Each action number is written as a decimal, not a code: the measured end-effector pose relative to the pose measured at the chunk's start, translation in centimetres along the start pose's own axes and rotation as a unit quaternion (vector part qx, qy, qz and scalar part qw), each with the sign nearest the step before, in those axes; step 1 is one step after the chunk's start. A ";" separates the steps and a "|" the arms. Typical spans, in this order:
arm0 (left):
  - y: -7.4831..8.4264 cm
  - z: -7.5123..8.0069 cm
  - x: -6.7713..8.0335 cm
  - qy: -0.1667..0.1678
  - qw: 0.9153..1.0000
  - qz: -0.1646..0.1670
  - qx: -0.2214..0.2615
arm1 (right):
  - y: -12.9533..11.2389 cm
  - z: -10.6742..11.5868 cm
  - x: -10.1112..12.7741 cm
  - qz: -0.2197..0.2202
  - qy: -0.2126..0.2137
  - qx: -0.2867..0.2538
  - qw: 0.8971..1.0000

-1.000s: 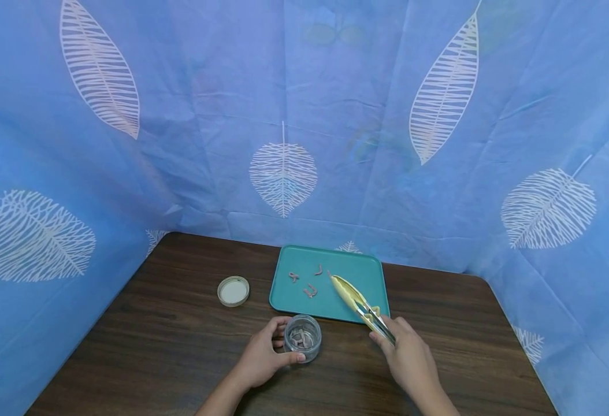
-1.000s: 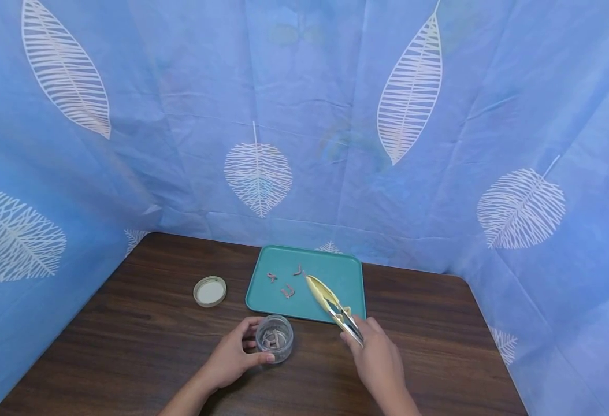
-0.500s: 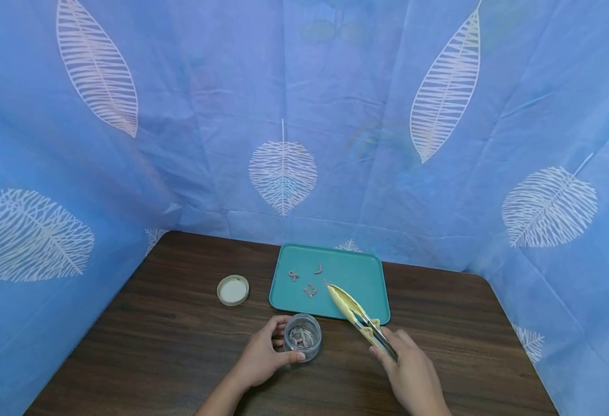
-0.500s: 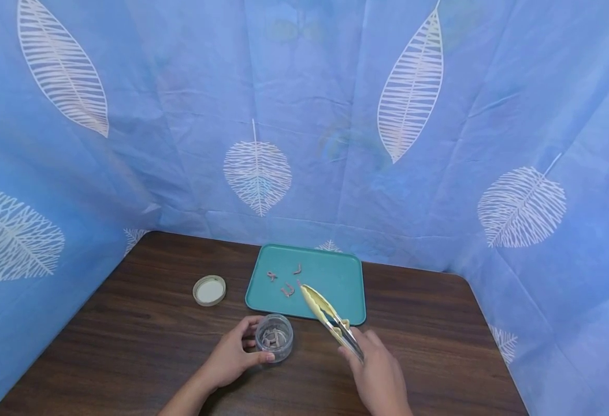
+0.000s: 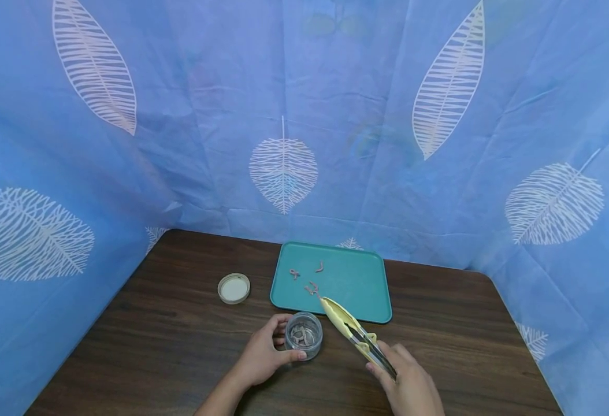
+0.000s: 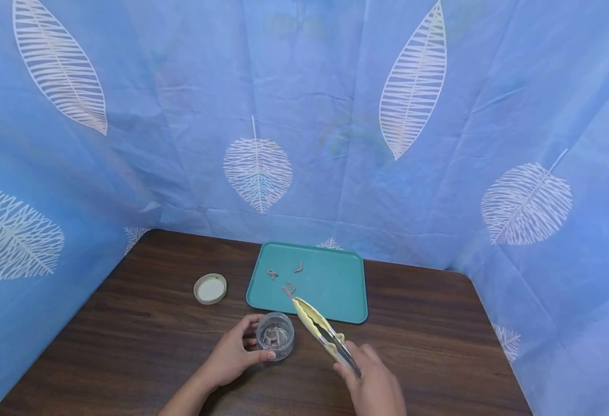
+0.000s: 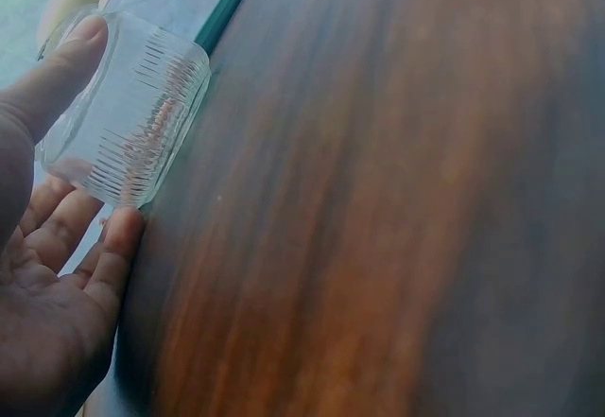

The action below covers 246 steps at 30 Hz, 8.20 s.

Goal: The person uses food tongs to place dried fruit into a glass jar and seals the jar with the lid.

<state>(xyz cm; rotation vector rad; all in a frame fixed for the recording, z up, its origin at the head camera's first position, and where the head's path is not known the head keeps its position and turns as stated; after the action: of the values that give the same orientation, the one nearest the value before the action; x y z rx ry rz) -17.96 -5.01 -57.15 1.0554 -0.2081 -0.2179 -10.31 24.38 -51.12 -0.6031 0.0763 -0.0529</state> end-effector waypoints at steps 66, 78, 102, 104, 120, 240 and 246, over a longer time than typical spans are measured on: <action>-0.4 -0.1 -0.3 -0.005 1.000 0.005 0.002 | -2.6 -0.6 -2.6 -0.016 0.012 -0.024 1.000; -0.4 -0.1 -0.2 -0.008 1.000 0.008 0.009 | -1.6 -2.0 -4.7 -0.002 0.024 0.003 1.000; -0.6 0.1 -0.3 -0.011 1.000 0.007 0.016 | -1.4 -3.2 -7.1 0.012 0.014 0.030 0.999; -0.5 0.1 -0.3 -0.011 1.000 0.007 0.015 | -1.5 -3.3 -7.2 0.010 0.012 0.030 0.999; -0.4 0.0 -0.3 -0.009 1.000 0.009 0.012 | -2.1 -3.8 -7.8 0.002 -0.013 0.035 0.999; 0.2 0.0 0.0 -0.004 1.000 0.015 0.011 | -3.3 -0.1 -0.9 -0.044 -0.016 -0.030 0.998; 0.2 0.0 0.1 -0.001 1.000 0.012 0.016 | -3.4 -0.3 0.0 -0.049 -0.020 -0.041 0.998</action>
<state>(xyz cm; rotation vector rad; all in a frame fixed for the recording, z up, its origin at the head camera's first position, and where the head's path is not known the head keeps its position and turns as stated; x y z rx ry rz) -17.83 -4.92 -56.94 1.0828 -0.2278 -0.1943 -10.45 21.42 -49.44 -0.6903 0.0106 -0.1329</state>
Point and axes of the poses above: each hand's wrist, its own x-axis away from the middle knuckle, its own z-axis out of the back of the hand, y = z × x, the point moved 3 cm from there along -x, towards the middle knuckle, and after that the axes turned 7 degrees about -x, right-handed, at the moved point
